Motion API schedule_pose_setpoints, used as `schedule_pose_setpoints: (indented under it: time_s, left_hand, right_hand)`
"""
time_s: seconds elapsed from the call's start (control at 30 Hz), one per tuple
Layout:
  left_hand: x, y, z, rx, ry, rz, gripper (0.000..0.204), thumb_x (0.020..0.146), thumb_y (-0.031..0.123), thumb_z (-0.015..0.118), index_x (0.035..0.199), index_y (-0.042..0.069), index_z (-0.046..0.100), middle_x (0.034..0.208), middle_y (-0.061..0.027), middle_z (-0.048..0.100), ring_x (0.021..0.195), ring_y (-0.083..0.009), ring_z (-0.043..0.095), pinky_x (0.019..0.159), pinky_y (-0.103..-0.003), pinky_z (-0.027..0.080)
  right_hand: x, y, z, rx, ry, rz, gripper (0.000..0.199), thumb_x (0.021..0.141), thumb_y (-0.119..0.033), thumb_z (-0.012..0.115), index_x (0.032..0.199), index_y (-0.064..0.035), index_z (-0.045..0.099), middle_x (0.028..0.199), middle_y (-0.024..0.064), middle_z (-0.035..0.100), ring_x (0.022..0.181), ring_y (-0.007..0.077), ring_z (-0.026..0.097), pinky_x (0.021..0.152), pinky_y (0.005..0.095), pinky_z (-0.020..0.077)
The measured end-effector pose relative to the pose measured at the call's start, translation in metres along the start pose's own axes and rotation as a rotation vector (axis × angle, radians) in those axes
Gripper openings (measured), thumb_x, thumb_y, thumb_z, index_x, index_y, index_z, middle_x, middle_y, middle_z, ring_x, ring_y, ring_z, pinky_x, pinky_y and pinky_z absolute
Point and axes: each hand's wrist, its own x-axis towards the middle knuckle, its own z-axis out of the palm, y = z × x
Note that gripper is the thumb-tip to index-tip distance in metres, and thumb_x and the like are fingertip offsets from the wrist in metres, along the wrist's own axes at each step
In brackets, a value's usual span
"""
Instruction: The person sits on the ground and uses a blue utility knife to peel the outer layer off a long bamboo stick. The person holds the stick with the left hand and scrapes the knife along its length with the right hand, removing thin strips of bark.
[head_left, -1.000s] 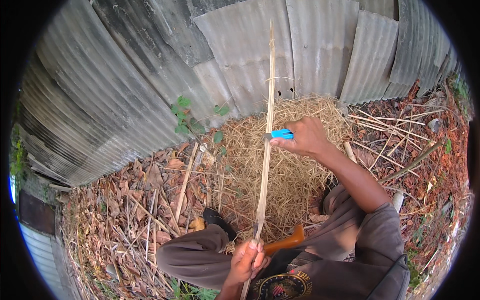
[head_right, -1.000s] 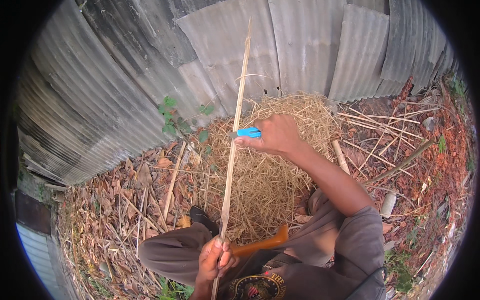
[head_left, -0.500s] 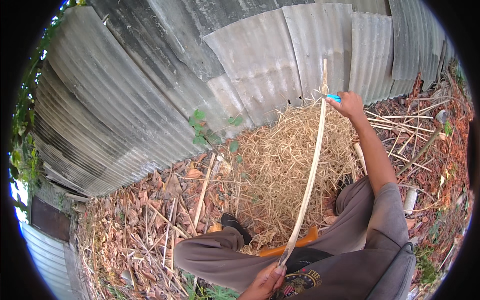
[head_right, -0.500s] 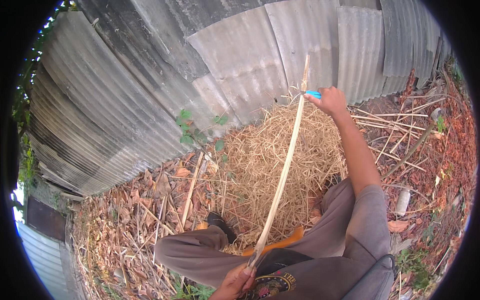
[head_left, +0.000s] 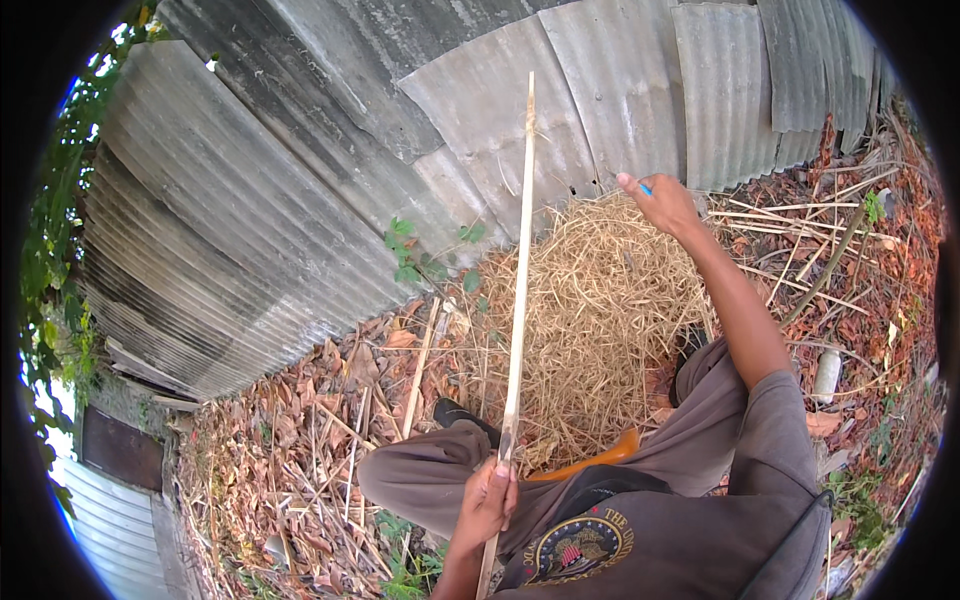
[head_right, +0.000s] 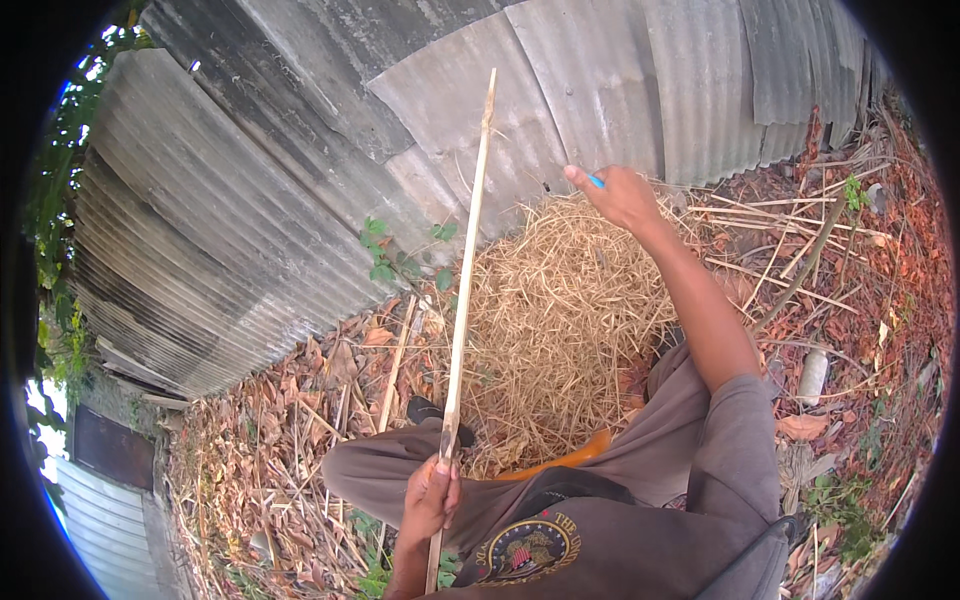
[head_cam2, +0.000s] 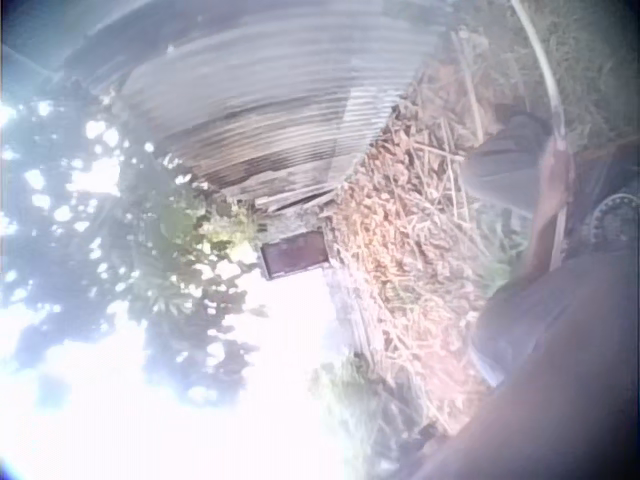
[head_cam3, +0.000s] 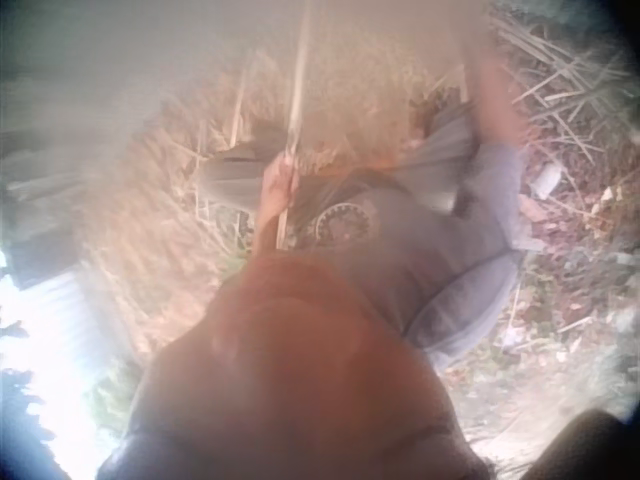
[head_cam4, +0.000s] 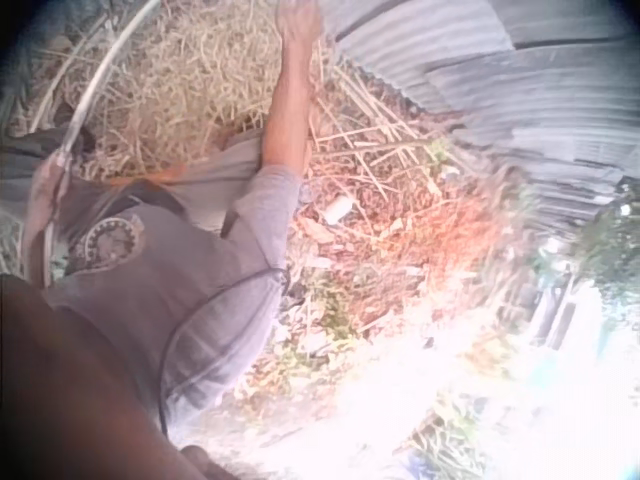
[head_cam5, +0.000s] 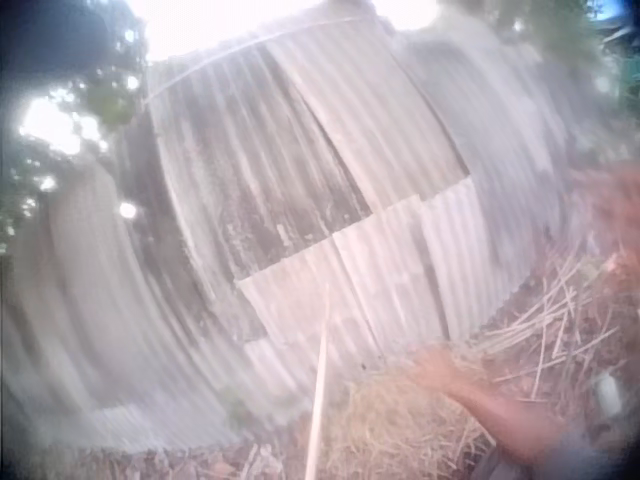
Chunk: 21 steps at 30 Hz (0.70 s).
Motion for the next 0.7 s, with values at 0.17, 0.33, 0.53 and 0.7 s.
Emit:
schedule_pose_setpoints:
  time_s: [0.17, 0.33, 0.53, 0.7]
  left_hand:
    - [0.057, 0.027, 0.018, -0.051, -0.051, 0.230, 0.029, 0.103, 0.030, 0.036, 0.090, 0.006, 0.045, 0.054, 0.0018, 0.040, 0.038, -0.0044, 0.034, 0.033, -0.019, 0.029]
    - [0.075, 0.042, 0.023, -0.091, 0.000, 0.236, 0.028, 0.103, 0.029, 0.036, 0.089, 0.006, 0.045, 0.051, 0.0012, 0.037, 0.036, -0.0062, 0.030, 0.033, -0.021, 0.026]
    - [0.079, 0.028, 0.018, 0.003, 0.033, 0.212, 0.029, 0.103, 0.028, 0.038, 0.086, 0.006, 0.046, 0.055, 0.0043, 0.038, 0.047, -0.0029, 0.033, 0.044, -0.020, 0.029]
    - [0.080, 0.018, 0.015, 0.041, 0.042, 0.185, 0.030, 0.103, 0.027, 0.037, 0.082, 0.006, 0.045, 0.057, 0.0045, 0.038, 0.051, -0.0027, 0.034, 0.047, -0.020, 0.029]
  right_hand:
    - [-0.074, -0.086, 0.032, 0.040, -0.074, -0.649, 0.079, 0.073, -0.085, 0.041, 0.053, -0.0103, 0.057, 0.041, 0.0053, 0.045, 0.037, 0.0234, 0.048, 0.040, 0.0416, 0.0374]
    - [-0.098, -0.114, 0.047, -0.093, -0.105, -0.744, 0.081, 0.069, -0.086, 0.044, 0.058, -0.0092, 0.065, 0.041, 0.0059, 0.048, 0.039, 0.0234, 0.052, 0.039, 0.0381, 0.0396]
    - [-0.084, -0.101, 0.067, -0.103, 0.099, -0.880, 0.079, 0.063, -0.089, 0.049, 0.051, -0.0111, 0.057, 0.040, 0.0024, 0.047, 0.036, 0.0189, 0.051, 0.035, 0.0333, 0.0376]
    - [-0.072, -0.093, 0.078, -0.133, 0.166, -0.981, 0.078, 0.058, -0.089, 0.053, 0.048, -0.0115, 0.051, 0.039, -0.0004, 0.045, 0.033, 0.0163, 0.048, 0.035, 0.0315, 0.0380]
